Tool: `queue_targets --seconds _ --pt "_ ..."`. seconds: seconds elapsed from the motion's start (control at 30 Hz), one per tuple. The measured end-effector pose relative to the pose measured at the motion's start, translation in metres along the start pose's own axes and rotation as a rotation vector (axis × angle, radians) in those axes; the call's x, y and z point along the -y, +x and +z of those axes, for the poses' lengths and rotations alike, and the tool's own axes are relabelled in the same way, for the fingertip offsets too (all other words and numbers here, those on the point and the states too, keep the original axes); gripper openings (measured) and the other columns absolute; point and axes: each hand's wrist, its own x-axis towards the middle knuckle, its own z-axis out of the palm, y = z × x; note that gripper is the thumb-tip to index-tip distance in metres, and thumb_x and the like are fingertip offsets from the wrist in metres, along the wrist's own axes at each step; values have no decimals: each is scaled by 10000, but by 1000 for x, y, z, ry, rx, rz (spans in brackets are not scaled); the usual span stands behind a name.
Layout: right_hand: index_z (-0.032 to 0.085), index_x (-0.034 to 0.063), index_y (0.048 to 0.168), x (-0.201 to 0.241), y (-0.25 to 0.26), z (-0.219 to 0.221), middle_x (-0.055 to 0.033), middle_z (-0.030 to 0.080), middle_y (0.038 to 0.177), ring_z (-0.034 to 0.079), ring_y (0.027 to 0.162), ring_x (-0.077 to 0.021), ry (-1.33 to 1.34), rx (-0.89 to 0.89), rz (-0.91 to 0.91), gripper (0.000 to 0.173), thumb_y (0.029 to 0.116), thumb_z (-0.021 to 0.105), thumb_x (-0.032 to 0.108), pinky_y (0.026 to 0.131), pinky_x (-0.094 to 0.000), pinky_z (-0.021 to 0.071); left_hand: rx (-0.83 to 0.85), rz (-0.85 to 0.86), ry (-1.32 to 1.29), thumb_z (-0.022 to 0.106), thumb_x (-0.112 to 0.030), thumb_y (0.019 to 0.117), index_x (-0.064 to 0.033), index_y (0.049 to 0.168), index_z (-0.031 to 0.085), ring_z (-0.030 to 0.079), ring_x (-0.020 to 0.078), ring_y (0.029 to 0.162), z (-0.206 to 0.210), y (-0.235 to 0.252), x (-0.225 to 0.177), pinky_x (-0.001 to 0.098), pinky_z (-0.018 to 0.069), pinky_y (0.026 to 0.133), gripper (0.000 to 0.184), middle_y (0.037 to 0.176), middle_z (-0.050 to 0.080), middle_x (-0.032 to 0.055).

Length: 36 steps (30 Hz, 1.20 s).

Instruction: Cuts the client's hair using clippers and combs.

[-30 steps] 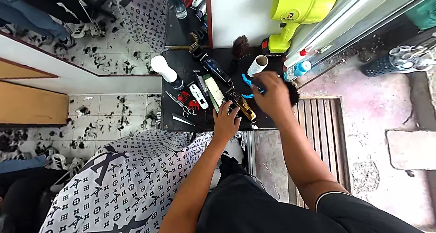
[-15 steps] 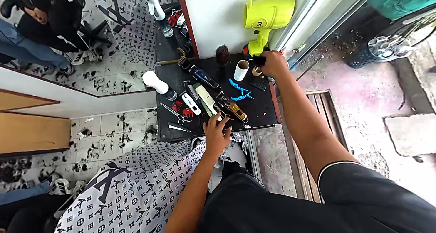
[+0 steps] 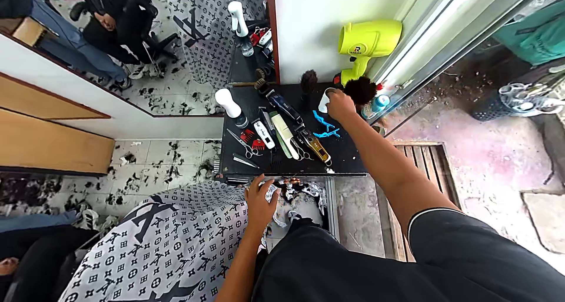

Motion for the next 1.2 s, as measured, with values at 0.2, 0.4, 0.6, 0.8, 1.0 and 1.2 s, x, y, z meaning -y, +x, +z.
queue_targets --seconds 0.2,0.4,0.6,0.8,1.0,1.2 --pt "609 -26 1323 20 25 -18 -299 540 1404 590 1175 -544 -24 -41 28 369 971 602 85 897 -741 478 -44 -93 10 635 -357 956 -147 1245 742 516 402 1367 -16 -32 18 729 328 1081 373 1471 564 163" --pt "581 -67 1328 6 -32 13 -352 545 1360 555 1223 -560 -70 2 -2 380 982 581 89 922 -749 468 -131 -186 -20 651 -329 952 -138 1224 750 540 397 1337 -25 -66 35 712 360 1051 347 1445 585 164" --pt "458 -86 1449 -42 -58 54 -358 473 1441 449 1359 -530 -130 20 106 466 1058 506 163 1044 -699 394 -85 -227 -84 644 -306 961 -108 1220 746 531 398 1345 -22 -80 35 684 350 1081 341 1459 570 181" --pt "608 -35 1333 -51 -60 45 -329 574 1344 503 1303 -523 137 33 287 467 948 695 216 1033 -715 398 -30 -172 -95 615 -331 985 -138 1236 744 514 371 1374 -20 -58 17 683 324 1109 342 1477 567 142" --pt "647 -30 1234 -19 -96 22 -308 588 1296 569 1219 -488 236 -145 197 303 1000 609 158 995 -660 459 33 -105 -155 583 -367 1011 -135 1241 743 516 328 1379 -24 -37 -8 620 329 1146 363 1466 583 124" --pt "604 -58 1218 102 -187 34 -199 697 1050 707 918 -277 735 236 -270 358 934 734 116 843 -464 601 167 -233 -723 516 -319 1072 18 1423 567 555 234 1350 -31 -13 -34 399 447 1143 489 1453 574 187"
